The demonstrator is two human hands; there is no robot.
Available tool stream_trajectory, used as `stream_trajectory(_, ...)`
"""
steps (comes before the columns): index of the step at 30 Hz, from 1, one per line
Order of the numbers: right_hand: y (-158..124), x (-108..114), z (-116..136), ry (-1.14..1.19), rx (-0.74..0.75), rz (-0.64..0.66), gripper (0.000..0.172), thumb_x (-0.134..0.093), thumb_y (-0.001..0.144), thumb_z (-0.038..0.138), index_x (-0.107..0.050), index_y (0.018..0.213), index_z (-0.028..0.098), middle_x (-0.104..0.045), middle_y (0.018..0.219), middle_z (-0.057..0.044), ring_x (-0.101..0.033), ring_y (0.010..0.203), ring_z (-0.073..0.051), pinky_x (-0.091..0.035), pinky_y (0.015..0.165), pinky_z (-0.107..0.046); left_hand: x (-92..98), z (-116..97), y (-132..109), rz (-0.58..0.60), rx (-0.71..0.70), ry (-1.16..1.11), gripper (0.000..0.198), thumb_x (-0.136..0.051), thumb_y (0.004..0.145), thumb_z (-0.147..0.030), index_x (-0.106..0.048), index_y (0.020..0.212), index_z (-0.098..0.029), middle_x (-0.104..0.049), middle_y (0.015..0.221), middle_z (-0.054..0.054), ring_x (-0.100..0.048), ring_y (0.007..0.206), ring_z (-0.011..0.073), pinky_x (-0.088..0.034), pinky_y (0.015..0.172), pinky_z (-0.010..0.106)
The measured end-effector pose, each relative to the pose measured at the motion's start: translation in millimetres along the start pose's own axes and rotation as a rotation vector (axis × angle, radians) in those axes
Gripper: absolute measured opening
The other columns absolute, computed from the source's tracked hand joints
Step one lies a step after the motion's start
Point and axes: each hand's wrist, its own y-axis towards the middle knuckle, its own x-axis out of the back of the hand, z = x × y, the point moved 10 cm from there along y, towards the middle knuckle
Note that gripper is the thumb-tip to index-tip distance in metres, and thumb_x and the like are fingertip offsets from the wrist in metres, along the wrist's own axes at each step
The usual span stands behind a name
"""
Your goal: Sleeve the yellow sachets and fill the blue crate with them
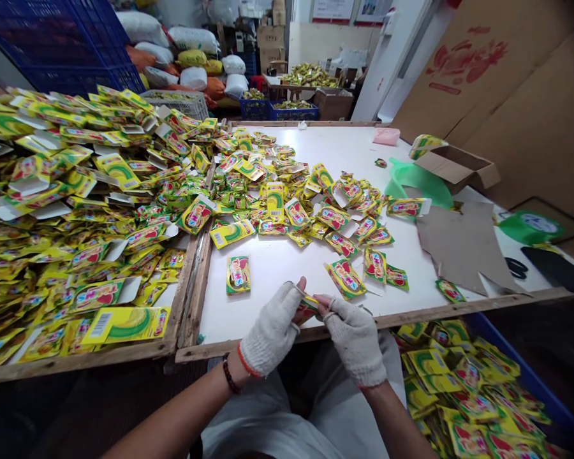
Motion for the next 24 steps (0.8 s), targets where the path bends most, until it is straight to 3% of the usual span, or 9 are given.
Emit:
stream_trajectory(4, -15.3, -16.0, 31.4, -0.066, 0.332, 0.072, 0.037, -0.046, 0.079, 0.011, -0.065, 0.11, 0.018, -0.065, 0.111, -0.008, -0.062, 0.101, -0.021, -0.051, 0.091, -0.035, 20.2, 18.0, -8.0, -0.007, 0.103, -0.072, 0.067, -0.037, 0.07, 0.001, -0.041, 0.133, -0.021, -0.053, 0.123, 0.007, -0.052, 0.112, 0.0173, -0.043, 0.098, 0.032)
stream_trajectory(6, -22.2, -27.5, 37.9, -0.054, 0.405, 0.129, 0.042, -0.044, 0.079, 0.007, -0.061, 0.116, 0.019, -0.059, 0.12, -0.009, -0.057, 0.109, -0.02, -0.05, 0.093, -0.033, 26.0, 28.8, -14.6, 0.0, 0.195, -0.084, 0.064, -0.038, 0.069, 0.001, -0.044, 0.13, -0.019, -0.058, 0.117, 0.006, -0.057, 0.103, 0.0159, -0.046, 0.094, 0.031)
stream_trajectory(9, -19.8, -35.7, 31.2, 0.034, 0.341, 0.126, 0.037, -0.047, 0.082, 0.011, -0.059, 0.116, 0.018, -0.058, 0.121, -0.01, -0.056, 0.111, -0.02, -0.049, 0.094, -0.034, 36.5, 35.2, -23.0, -0.042, 0.244, -0.063, 0.052, -0.044, 0.073, -0.005, -0.048, 0.124, -0.015, -0.061, 0.113, 0.008, -0.06, 0.098, 0.0167, -0.049, 0.09, 0.032)
stream_trajectory(13, -10.4, -36.7, 4.8, 0.095, 0.162, 0.024, 0.029, -0.055, 0.081, 0.02, -0.062, 0.109, 0.019, -0.067, 0.103, -0.007, -0.063, 0.096, -0.02, -0.053, 0.088, -0.037, 44.1, 28.9, -25.9, -0.101, 0.115, -0.027, 0.039, -0.048, 0.075, -0.008, -0.057, 0.112, -0.017, -0.064, 0.107, 0.008, -0.059, 0.102, 0.0193, -0.048, 0.091, 0.032)
stream_trajectory(17, -7.5, -38.2, 2.1, 0.08, 0.255, 0.009, 0.027, -0.051, 0.081, 0.017, -0.064, 0.104, 0.021, -0.068, 0.101, -0.006, -0.064, 0.094, -0.02, -0.054, 0.085, -0.037, 44.7, 22.7, -24.1, -0.123, -0.003, 0.015, 0.04, -0.043, 0.071, -0.005, -0.061, 0.103, -0.019, -0.064, 0.1, 0.007, -0.059, 0.098, 0.0194, -0.048, 0.089, 0.033)
stream_trajectory(20, -4.3, -45.0, 11.2, 0.042, 0.354, 0.062, 0.027, -0.049, 0.08, 0.014, -0.064, 0.1, 0.021, -0.068, 0.099, -0.006, -0.064, 0.092, -0.02, -0.054, 0.084, -0.036, 41.2, 17.1, -17.8, -0.048, 0.002, 0.035, 0.03, -0.041, 0.075, -0.009, -0.063, 0.094, -0.018, -0.062, 0.089, 0.007, -0.06, 0.087, 0.0173, -0.05, 0.079, 0.028)
stream_trajectory(22, 0.8, -44.9, 14.6, 0.027, 0.324, 0.074, 0.021, -0.051, 0.079, 0.016, -0.064, 0.095, 0.02, -0.069, 0.093, -0.006, -0.065, 0.087, -0.019, -0.055, 0.08, -0.034, 44.8, 11.6, -11.0, -0.002, 0.012, 0.075, 0.024, -0.042, 0.081, -0.014, -0.061, 0.094, -0.018, -0.06, 0.089, 0.006, -0.059, 0.087, 0.0167, -0.049, 0.079, 0.027)
stream_trajectory(24, 6.2, -31.4, 15.8, 0.017, 0.226, 0.052, 0.016, -0.052, 0.08, 0.021, -0.061, 0.093, 0.019, -0.068, 0.088, -0.006, -0.065, 0.08, -0.019, -0.056, 0.074, -0.032, 61.7, 11.3, -2.3, -0.037, 0.056, 0.187, 0.022, -0.043, 0.085, -0.02, -0.057, 0.102, -0.017, -0.058, 0.097, 0.008, -0.056, 0.095, 0.0184, -0.046, 0.084, 0.029)
